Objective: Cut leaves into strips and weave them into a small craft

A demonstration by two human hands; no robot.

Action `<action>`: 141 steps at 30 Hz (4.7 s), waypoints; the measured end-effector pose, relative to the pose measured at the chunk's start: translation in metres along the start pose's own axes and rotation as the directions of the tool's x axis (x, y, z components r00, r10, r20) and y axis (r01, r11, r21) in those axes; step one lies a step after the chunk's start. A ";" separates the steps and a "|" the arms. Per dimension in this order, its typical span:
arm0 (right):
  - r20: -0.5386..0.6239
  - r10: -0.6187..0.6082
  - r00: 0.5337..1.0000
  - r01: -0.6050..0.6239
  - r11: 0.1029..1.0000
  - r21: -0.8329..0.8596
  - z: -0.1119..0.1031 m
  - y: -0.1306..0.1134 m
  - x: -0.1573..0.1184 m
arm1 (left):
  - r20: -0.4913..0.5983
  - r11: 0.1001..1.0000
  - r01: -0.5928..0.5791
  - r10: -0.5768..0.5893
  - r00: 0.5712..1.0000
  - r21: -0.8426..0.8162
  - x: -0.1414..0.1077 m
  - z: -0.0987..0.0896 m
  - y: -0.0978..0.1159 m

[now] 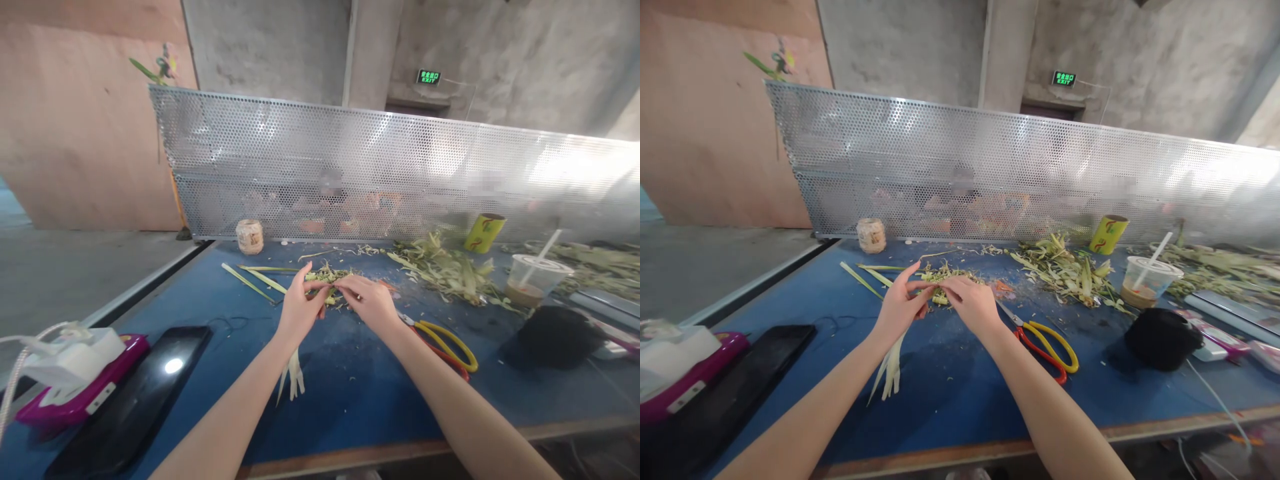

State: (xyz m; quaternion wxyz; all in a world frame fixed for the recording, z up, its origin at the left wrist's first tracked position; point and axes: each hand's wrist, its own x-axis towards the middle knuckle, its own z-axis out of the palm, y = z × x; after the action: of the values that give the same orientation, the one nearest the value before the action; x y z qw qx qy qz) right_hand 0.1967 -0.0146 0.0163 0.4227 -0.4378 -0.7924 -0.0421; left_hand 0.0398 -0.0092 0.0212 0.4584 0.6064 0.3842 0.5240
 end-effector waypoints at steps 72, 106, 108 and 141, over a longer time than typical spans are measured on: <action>-0.068 0.234 0.970 -0.159 0.818 0.553 0.006 -0.013 -0.001 | 0.041 0.934 0.048 -0.035 0.999 -0.355 -0.005 0.005 0.011; -0.081 0.236 0.968 -0.156 0.828 0.539 0.004 -0.013 0.000 | 0.045 0.909 0.092 -0.081 0.996 -0.407 -0.005 0.005 0.015; -0.074 0.250 0.966 -0.164 0.804 0.572 0.004 -0.014 0.000 | 0.018 0.898 0.079 -0.079 0.997 -0.432 -0.004 0.004 0.013; 0.037 0.037 0.999 -0.041 0.990 0.131 0.000 -0.023 0.001 | -0.172 0.880 -0.287 0.372 0.912 0.378 0.002 0.001 -0.011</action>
State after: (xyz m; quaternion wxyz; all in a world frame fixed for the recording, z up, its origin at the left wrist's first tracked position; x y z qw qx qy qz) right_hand 0.1797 -0.0281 0.0240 0.4375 -0.4250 -0.7920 0.0263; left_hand 0.0411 -0.0038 0.0112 0.1990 0.6660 0.4127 0.5887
